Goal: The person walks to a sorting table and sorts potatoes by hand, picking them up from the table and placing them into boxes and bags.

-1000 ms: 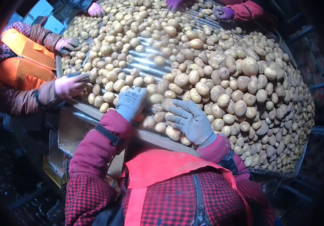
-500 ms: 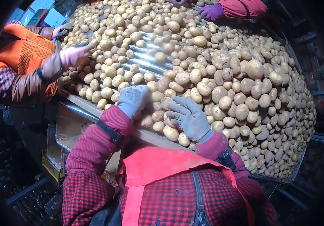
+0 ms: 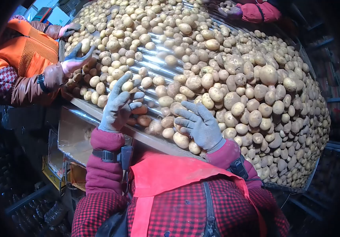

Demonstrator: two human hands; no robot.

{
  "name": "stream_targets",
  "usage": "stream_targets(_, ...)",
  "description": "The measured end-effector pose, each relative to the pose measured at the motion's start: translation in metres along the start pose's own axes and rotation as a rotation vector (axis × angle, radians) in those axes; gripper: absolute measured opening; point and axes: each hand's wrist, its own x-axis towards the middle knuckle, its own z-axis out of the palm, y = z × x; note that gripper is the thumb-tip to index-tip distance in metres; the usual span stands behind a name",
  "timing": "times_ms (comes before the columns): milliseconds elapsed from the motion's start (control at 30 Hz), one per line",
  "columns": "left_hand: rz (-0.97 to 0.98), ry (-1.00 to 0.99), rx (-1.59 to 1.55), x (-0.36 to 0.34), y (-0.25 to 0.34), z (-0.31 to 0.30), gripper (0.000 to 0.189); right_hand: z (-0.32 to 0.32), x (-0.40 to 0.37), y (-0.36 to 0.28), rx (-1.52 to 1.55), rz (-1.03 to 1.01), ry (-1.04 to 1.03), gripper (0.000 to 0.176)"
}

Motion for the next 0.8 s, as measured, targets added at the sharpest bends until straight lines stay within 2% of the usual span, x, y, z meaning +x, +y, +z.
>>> stream_targets(33,0.008,0.004,-0.02,-0.001,-0.001,-0.003,0.049,0.001,0.0,-0.001,0.001,0.009,0.001,0.057)
stream_targets(100,-0.127,0.027,0.398,0.012,-0.002,-0.014,0.034,0.002,0.001,-0.001,-0.003,0.024,0.004,0.057)
stream_targets(133,-0.144,0.06,0.767,0.011,0.002,-0.003,0.027,0.001,0.002,-0.001,-0.008,0.027,0.008,0.057)
stream_targets(167,-0.014,-0.018,0.96,0.015,-0.015,-0.002,0.026,0.001,0.002,-0.001,-0.013,0.03,0.013,0.057)
stream_targets(233,0.358,-0.236,1.893,0.02,-0.022,0.01,0.028,0.0,0.001,-0.001,-0.01,0.025,-0.016,0.055)
stream_targets(267,0.182,-0.355,2.084,0.023,-0.023,0.023,0.024,0.0,0.001,-0.002,-0.007,0.021,-0.031,0.053)
stream_targets(367,0.142,-0.315,2.315,0.045,-0.056,0.014,0.017,0.001,0.0,0.0,0.009,0.002,-0.018,0.054)
stream_targets(400,-0.007,-0.331,2.357,0.054,-0.061,0.019,0.014,0.0,-0.002,0.001,0.03,0.009,-0.016,0.055)
stream_targets(500,0.15,-0.422,2.29,0.054,-0.053,0.013,0.017,-0.002,-0.003,-0.003,0.046,0.004,-0.016,0.056)
stream_targets(533,0.084,-0.422,2.297,0.056,-0.049,0.011,0.02,0.0,-0.005,-0.003,0.03,-0.011,-0.014,0.054)
stream_targets(667,0.202,-0.392,2.21,0.051,-0.04,-0.002,0.024,0.008,-0.009,-0.004,0.074,-0.006,-0.001,0.051)
stream_targets(767,0.066,-0.322,2.056,0.042,-0.018,0.004,0.023,0.005,-0.013,-0.003,0.034,-0.059,-0.03,0.048)
stream_targets(800,0.098,-0.325,2.027,0.037,-0.015,0.002,0.025,0.003,-0.013,-0.002,0.019,-0.057,-0.033,0.052)
